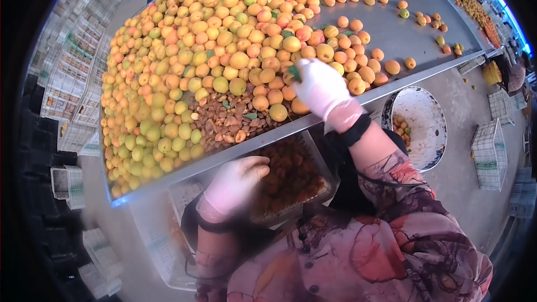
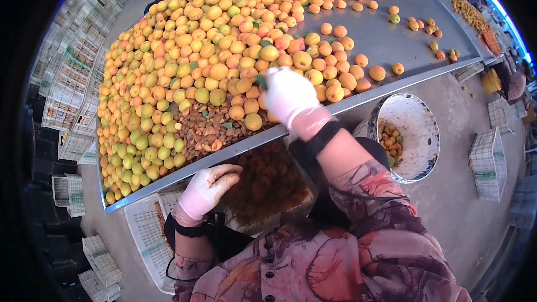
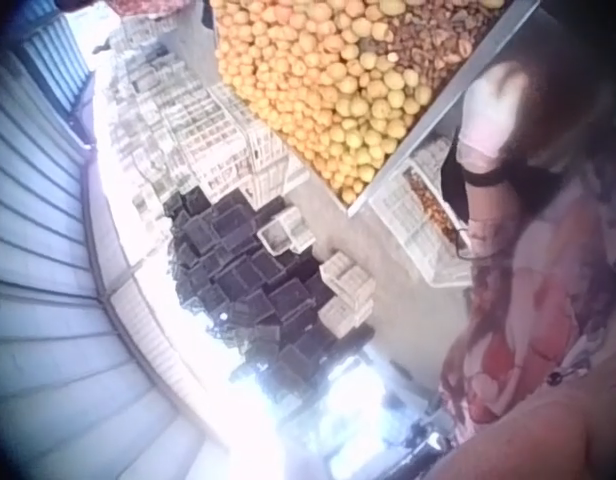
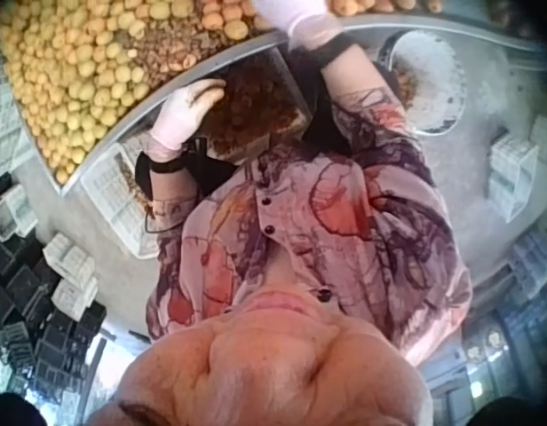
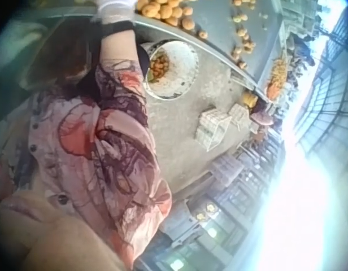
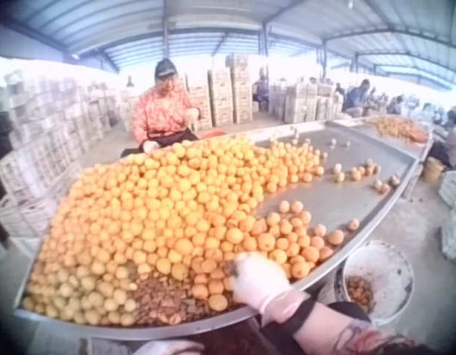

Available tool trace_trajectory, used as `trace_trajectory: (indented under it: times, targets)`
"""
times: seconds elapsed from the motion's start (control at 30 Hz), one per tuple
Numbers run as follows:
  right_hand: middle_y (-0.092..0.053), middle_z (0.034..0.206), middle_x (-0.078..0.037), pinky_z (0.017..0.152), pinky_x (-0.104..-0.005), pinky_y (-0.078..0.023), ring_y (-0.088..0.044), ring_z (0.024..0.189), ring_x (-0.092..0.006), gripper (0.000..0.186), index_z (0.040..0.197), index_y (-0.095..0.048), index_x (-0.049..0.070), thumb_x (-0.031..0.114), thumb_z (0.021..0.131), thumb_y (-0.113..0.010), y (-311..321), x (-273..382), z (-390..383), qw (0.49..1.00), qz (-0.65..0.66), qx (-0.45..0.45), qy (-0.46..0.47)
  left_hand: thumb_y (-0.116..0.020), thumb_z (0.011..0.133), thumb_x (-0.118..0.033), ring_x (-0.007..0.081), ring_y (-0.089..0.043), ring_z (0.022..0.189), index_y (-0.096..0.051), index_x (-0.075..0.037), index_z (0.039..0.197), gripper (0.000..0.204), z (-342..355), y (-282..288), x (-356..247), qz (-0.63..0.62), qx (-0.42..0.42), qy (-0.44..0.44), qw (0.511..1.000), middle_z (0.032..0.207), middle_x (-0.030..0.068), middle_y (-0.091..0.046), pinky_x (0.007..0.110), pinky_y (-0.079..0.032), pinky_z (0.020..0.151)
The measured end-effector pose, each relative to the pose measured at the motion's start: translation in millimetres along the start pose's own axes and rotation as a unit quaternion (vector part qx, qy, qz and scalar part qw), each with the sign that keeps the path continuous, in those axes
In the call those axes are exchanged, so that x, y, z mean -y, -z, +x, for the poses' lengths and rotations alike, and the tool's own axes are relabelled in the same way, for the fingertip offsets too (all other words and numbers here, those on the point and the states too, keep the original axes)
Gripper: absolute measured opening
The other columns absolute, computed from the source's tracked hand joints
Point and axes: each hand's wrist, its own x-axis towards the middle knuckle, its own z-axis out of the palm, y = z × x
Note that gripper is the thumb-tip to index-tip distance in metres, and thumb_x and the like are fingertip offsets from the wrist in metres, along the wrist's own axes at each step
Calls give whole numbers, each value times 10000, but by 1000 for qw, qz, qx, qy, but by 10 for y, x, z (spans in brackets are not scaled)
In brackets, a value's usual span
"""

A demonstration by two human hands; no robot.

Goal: The person opens a plastic bag and places it in a crate, then uses a tool to cut apricots open one by one. They remove the pits, dropping them onto the table and placing the fruit into a container.

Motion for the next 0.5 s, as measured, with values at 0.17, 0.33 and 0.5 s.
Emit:
trace_trajectory:
  times: [0.17,0.33,0.5]
  targets:
    - [-705,941,-233,799,-441,-562,-695,915,-359,311,1016,-685,7,259,843,-628,190,-335,153,972,-97,170,-133,-621,934,-208,210,-674,962,-653,40,1158,336,67,40,-23,-30,-15,-13,999,1052,178,-714,316,-499,882]
    - [-710,994,-233,818,-432,-565,-700,933,-354,298,1005,-736,26,246,831,-634,123,-384,168,963,-134,205,-111,-625,940,-213,196,-673,955,-641,33,1182,345,177,2,-30,-68,-33,-40,996,1042,143,-723,309,-504,878]
    - [-693,1009,-226,868,-422,-550,-674,994,-372,398,1087,-668,-14,221,766,-677,148,-558,113,978,-92,170,-80,-626,941,-219,162,-656,871,-630,32,1209,367,274,3,-99,-84,-17,-38,996,1049,109,-725,291,-514,807]
